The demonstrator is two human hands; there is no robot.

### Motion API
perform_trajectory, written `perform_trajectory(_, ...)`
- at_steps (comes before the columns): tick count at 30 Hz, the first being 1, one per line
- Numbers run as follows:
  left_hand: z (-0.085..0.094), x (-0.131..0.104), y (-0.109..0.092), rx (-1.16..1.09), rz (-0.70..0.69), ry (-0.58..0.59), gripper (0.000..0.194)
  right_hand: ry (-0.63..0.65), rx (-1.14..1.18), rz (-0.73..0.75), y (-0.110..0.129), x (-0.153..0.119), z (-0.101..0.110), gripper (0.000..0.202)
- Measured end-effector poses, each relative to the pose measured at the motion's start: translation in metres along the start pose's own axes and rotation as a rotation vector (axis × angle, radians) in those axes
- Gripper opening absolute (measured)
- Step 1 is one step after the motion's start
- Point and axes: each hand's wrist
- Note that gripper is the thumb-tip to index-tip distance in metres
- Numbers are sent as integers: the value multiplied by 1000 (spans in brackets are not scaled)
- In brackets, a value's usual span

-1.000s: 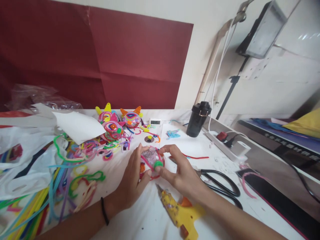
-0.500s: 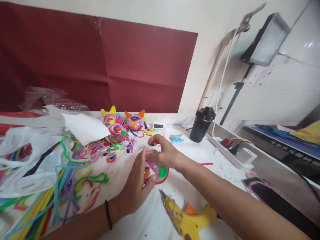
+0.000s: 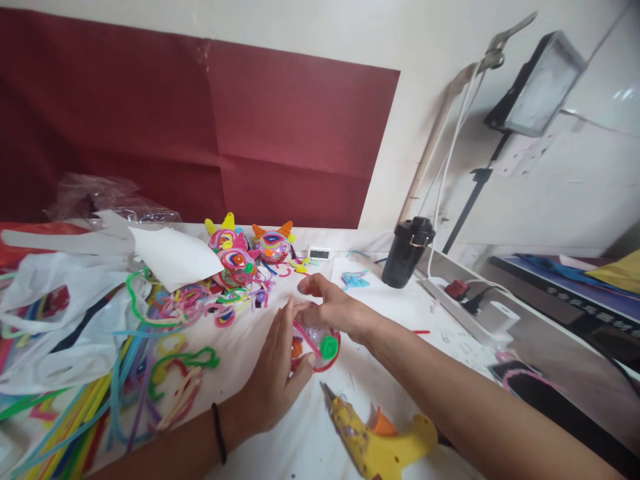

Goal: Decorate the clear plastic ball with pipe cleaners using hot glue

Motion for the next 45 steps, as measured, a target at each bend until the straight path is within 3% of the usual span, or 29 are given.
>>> perform_trajectory(16,1,2,-1,-7,-27,-9,83,-56,61,55,-2,-9,10,42)
perform_trajectory(20,2,3,-3,-17,-41,-8,82,-48,-28,235,-2,-22,16,24)
perform_trajectory(23,3,6,-4,-42,-52,-1,82,-50,-208,463,-8,-33,22,14)
perform_trajectory(26,3,8,-6,-63,-75,-8,82,-49,-456,817,-18,-45,26,25)
perform_trajectory(28,4,9,-6,-75,-85,-9,82,-54,-646,977,-26,-53,26,29)
perform_trajectory(35,5,9,-7,-98,-76,6,82,-81,-1094,1151,-40,-71,23,28)
perform_trajectory(45,6,10,-9,-98,-73,14,82,-147,-1364,1294,-48,-69,20,28)
Point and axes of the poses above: each hand's wrist, its own x-axis towards the middle knuckle, its own z-axis out of the back of the hand, y = z × x, and after that the axes turned 4 degrees about z, right-handed
